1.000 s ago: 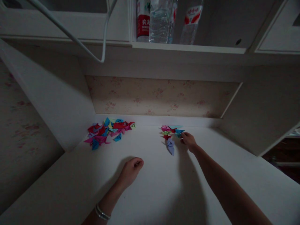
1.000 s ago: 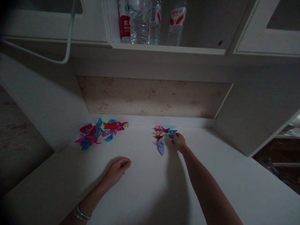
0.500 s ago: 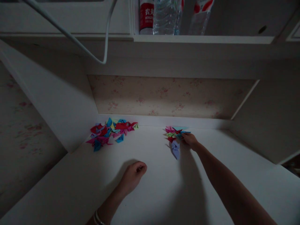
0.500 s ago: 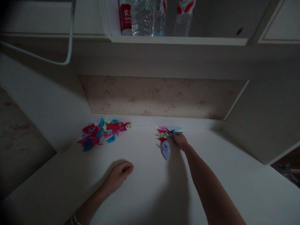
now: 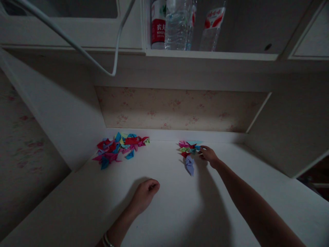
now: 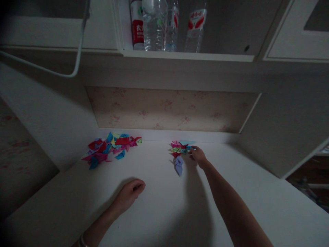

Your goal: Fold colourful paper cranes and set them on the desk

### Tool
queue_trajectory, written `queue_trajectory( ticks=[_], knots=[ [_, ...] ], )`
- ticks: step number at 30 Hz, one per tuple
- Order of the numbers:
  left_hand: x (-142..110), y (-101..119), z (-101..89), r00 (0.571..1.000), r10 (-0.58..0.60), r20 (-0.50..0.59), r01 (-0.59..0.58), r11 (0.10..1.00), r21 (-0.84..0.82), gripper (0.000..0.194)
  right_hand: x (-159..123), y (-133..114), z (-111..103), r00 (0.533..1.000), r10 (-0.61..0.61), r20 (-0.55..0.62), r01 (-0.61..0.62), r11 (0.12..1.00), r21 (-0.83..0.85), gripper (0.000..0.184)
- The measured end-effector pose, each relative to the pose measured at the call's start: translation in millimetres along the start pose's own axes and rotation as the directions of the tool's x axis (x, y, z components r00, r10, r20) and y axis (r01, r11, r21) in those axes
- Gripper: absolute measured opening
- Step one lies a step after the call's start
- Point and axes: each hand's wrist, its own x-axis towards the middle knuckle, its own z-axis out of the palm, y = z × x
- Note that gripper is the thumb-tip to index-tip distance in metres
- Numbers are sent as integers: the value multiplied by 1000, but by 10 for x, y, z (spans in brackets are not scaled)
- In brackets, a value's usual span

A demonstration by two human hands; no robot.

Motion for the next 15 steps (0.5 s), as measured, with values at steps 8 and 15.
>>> queue_trajectory(
  ticks=[8, 15],
  knots=[
    [22, -79, 23, 999, 48, -3, -48, 999, -12, 25, -981, 11, 32, 985, -170, -31, 172, 983, 62, 37],
    [5, -105, 32, 995, 95, -27, -96, 995, -21, 24, -1924, -109, 748, 947, -169, 271, 102, 964, 246, 37]
  ],
)
